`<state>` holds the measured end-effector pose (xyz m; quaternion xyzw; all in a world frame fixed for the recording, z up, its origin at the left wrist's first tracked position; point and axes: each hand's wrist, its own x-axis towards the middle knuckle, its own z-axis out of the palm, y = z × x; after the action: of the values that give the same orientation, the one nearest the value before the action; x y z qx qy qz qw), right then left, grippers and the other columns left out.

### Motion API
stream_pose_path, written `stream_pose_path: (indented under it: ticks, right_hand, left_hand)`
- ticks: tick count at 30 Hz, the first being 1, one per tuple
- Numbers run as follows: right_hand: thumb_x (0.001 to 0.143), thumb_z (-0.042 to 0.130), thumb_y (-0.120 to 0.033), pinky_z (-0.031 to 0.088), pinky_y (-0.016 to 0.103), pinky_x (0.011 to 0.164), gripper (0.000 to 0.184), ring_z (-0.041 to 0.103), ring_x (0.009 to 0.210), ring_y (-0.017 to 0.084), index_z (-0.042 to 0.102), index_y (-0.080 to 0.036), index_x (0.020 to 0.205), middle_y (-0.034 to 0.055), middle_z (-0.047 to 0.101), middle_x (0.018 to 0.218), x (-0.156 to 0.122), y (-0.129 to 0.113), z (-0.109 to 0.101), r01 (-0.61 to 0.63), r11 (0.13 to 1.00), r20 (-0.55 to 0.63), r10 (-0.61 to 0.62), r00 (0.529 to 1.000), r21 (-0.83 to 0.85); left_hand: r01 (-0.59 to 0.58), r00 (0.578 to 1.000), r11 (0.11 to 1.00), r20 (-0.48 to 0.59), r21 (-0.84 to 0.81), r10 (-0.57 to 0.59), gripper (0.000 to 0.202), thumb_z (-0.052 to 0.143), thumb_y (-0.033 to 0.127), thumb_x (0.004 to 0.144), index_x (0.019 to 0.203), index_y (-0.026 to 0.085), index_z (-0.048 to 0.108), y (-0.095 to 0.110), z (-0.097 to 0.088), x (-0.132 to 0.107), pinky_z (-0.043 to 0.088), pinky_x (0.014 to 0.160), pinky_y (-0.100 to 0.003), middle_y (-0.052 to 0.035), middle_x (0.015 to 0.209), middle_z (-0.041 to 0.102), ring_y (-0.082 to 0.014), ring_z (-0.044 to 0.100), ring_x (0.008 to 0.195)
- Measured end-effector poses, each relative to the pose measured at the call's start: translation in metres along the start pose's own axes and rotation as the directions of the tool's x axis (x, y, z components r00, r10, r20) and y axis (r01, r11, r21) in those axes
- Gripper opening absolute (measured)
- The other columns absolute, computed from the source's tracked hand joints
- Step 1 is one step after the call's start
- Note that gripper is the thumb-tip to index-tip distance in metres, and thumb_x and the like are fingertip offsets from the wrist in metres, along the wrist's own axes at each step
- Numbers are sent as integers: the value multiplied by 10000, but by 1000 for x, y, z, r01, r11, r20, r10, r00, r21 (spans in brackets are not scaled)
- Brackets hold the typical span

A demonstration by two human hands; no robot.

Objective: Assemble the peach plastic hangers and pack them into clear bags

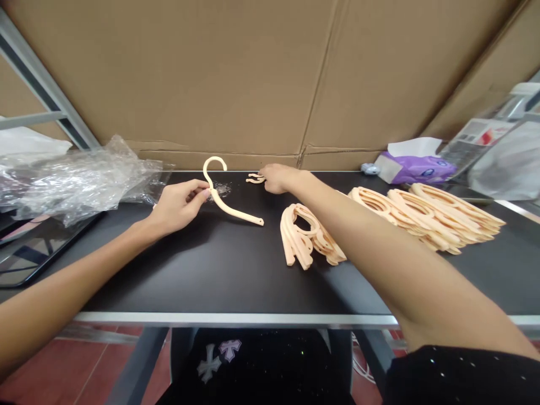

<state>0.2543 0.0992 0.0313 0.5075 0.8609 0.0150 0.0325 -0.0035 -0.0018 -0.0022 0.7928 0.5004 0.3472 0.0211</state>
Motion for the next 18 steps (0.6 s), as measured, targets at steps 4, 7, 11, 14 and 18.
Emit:
stream_pose_path:
  ticks: [4,7,11,14,18]
  right_hand:
    - [979,521,-283,501,402,981,400,644,1227,312,703,-230,1332,137,697,1356,2,-8,7,9,1000,23,-9,1000,-15]
    - [1011,474,-330,516,408,911,366,669,1172,334,754,-204,1209,160,724,1273,-6,-8,8,-12,999,18,12,1000,-49]
    - [1014,479,-292,508,361,895,327,686,1125,307,763,-162,1109,184,737,1205,-18,-8,11,39,994,-33,-43,999,-101]
    - [1034,435,-287,497,369,903,343,689,1095,308,735,-125,1073,210,731,1167,-26,-7,9,103,987,-104,-116,988,-120]
    - [1029,441,-290,480,396,890,300,682,1046,310,696,-134,1059,188,737,1118,-41,-11,-5,139,990,-249,-139,958,-17]
  left_hand:
    - [65,995,985,61,159,-76,317,497,322,968,971,158,769,-1,-2,1,470,696,-344,-83,843,772,-228,675,724]
    - [104,980,944,132,313,-151,302,510,288,939,884,170,782,1,-7,1,458,680,-372,-98,830,774,-274,693,751]
    - [72,974,863,149,501,-168,284,539,257,903,831,155,794,5,-10,1,492,796,-440,-134,849,777,-325,707,841]
    - [-31,996,869,85,494,-13,308,515,250,937,976,126,794,9,-2,0,494,933,-485,-159,993,775,-345,677,1020]
    - [-253,963,935,157,248,218,393,470,283,1010,1277,98,691,20,18,-6,488,1054,-460,-172,1262,721,-309,626,1206]
